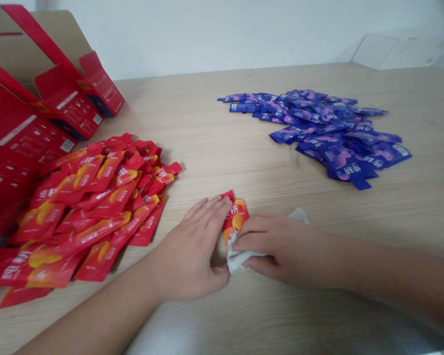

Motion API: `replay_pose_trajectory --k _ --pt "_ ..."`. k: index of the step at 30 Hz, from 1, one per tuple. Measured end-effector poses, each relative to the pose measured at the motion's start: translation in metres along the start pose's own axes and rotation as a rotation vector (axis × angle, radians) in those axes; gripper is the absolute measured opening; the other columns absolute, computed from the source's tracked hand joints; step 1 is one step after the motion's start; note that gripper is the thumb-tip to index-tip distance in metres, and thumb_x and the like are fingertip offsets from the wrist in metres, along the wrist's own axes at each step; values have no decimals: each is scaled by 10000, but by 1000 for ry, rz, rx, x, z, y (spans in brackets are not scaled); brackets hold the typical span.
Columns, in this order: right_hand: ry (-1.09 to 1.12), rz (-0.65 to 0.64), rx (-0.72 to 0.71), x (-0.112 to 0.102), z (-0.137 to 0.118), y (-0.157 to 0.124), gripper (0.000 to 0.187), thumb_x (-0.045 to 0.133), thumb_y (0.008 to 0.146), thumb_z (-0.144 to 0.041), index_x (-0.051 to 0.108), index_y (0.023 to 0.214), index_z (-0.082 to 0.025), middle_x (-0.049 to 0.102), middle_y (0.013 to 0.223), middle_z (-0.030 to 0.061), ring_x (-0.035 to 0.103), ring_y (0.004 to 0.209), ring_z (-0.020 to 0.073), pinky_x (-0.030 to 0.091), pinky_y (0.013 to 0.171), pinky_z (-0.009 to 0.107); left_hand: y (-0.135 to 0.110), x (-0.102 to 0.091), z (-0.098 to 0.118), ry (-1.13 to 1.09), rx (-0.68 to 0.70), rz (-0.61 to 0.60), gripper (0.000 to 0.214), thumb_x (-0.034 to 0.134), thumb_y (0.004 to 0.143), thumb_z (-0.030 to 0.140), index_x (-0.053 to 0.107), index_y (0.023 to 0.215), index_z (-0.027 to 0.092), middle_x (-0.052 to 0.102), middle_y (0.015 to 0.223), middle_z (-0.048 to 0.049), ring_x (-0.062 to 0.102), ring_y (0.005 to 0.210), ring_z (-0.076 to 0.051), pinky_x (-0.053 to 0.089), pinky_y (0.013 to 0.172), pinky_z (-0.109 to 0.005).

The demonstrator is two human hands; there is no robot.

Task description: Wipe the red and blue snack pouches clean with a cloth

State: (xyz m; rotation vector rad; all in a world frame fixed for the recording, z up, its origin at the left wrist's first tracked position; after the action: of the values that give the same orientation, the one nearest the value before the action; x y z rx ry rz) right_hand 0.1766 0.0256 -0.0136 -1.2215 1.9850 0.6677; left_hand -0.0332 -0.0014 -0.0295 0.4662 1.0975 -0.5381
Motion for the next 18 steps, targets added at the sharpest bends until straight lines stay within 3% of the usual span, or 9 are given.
replay_pose_trajectory --k 2,4,9,16,18 --pt "-26 -6 -16 0 -1 3 80 724 971 -195 765 1039 -206 756 1075 65 685 1046 248 536 1007 400 3 2 2 15 -24 -36 1303 900 733 585 157 1706 137 311 1756 -260 329 1635 -399 204 1356 -637" --pt "-63 -20 -26 0 -1 7 47 736 971 -199 765 1007 -203 765 1061 61 685 1055 248 528 1031 403 8 3 4 5 -45 -43 1395 924 687 681 130 1701 147 358 1734 -263 382 1614 -382 194 1363 -622" --pt "-127 22 -28 -3 3 17 64 757 962 -218 771 1024 -216 778 1095 56 687 1089 246 510 1096 428 18 -1 2 -26 -106 -29 1229 897 764 550 183 1683 156 442 1702 -218 418 1604 -314 180 1381 -552" --pt "-315 119 61 -19 28 27 189 664 994 -180 764 1152 -209 778 1169 110 715 1100 288 554 1039 463 18 0 -1 17 -112 -61 1364 851 723 735 182 1696 54 346 1718 -309 271 1660 -360 159 1372 -587" --pt "-346 135 54 -23 36 27 185 636 1018 -193 764 1150 -206 778 1132 108 717 1047 278 570 987 462 17 0 0 25 -113 -61 1288 818 759 684 208 1690 36 357 1712 -313 274 1660 -352 145 1377 -573"
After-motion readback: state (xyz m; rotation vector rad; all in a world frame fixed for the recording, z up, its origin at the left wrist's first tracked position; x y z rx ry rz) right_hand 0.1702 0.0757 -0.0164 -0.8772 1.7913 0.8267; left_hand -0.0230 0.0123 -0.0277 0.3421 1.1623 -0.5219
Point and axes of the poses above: each hand's wrist, its own y-axis towards the middle knuckle, its own x-axis out of the palm, z = x × y, the point moved 3 cm from there along y, towards the middle knuckle
